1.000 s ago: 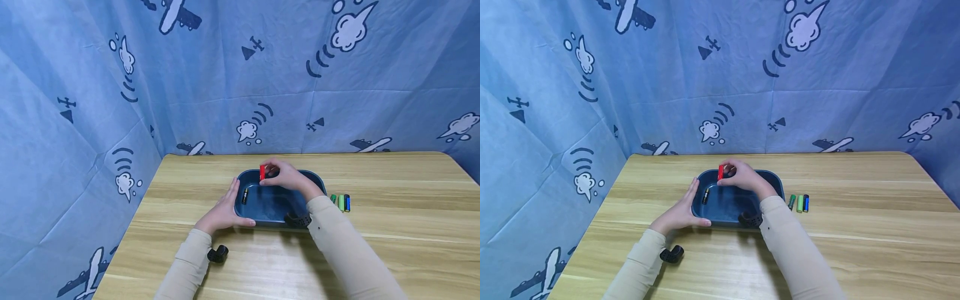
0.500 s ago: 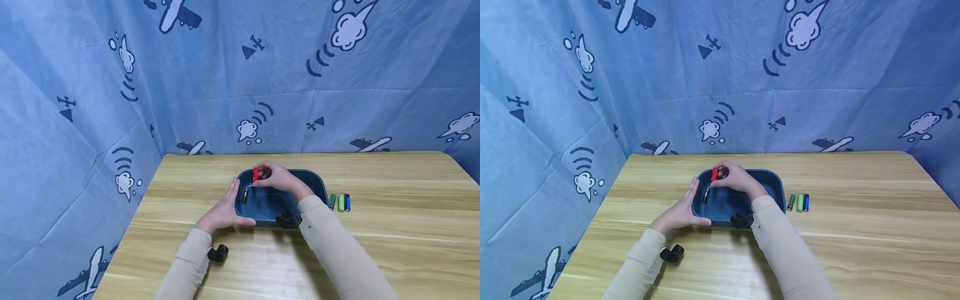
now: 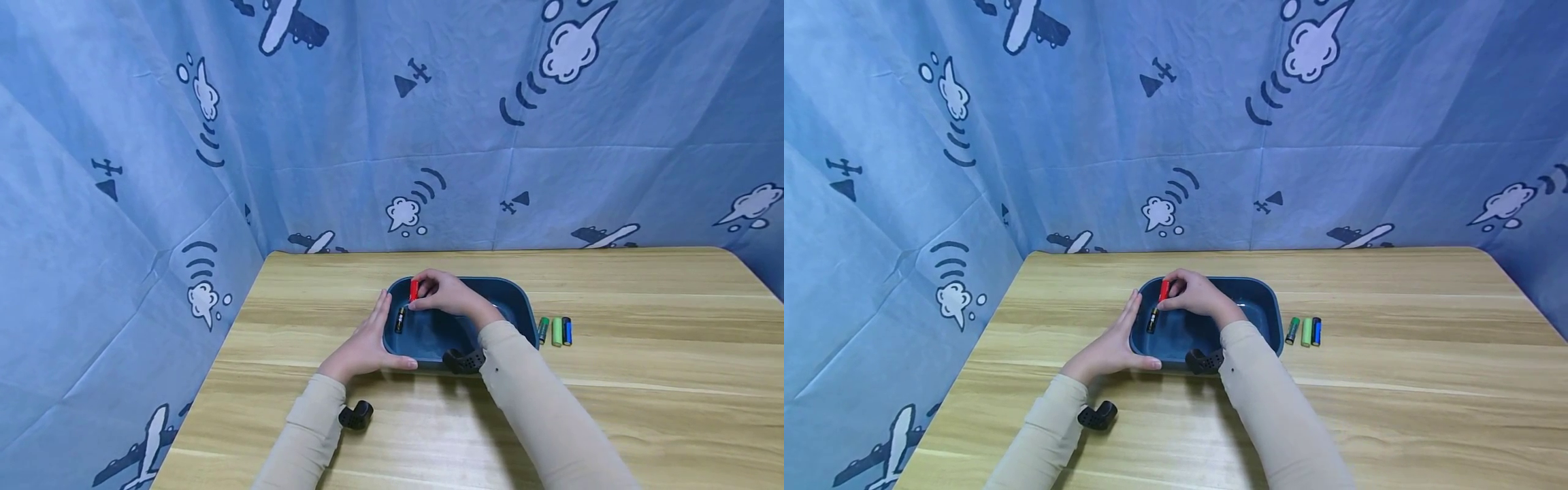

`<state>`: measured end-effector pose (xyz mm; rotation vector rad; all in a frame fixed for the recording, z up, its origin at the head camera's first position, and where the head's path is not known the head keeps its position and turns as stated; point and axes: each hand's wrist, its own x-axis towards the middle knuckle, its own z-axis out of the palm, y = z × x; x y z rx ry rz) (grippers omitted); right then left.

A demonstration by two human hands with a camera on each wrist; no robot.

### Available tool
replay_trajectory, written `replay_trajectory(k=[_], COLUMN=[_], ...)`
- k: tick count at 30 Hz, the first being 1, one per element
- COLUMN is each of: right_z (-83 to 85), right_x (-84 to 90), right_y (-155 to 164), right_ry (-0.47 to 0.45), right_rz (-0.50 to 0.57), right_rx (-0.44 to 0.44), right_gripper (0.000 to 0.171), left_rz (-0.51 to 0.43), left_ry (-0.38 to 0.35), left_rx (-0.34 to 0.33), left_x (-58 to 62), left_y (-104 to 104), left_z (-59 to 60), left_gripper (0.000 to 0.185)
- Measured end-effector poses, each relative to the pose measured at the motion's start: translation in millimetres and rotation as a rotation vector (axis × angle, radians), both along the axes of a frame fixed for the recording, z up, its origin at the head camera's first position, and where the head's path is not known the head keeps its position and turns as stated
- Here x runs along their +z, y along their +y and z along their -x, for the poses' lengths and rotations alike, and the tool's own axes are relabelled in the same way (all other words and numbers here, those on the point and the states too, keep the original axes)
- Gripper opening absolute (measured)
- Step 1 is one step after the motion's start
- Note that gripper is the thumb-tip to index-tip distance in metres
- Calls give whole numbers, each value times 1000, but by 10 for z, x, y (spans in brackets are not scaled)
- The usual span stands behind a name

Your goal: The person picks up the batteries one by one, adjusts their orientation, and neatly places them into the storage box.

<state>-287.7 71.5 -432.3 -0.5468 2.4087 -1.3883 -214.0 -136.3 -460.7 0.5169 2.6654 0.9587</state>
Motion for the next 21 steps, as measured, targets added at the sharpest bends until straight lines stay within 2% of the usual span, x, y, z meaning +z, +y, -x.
replay_trajectory(k=[5, 12, 21], right_z=[0, 4, 25], right_x=[-35, -112, -185], right_y=[-2, -19, -41], right_ry=[-30, -152, -176], right_rz=[-42, -83, -117], right_rx=[-2, -10, -7], right_gripper=[54, 59, 55], left_rz=[5, 1, 1], left_ry=[-6, -19, -22], left_rx=[2, 11, 14], left_x=[8, 5, 21], left_y=[2, 7, 8], left_z=[-6, -14, -18], left_gripper=[125, 124, 126])
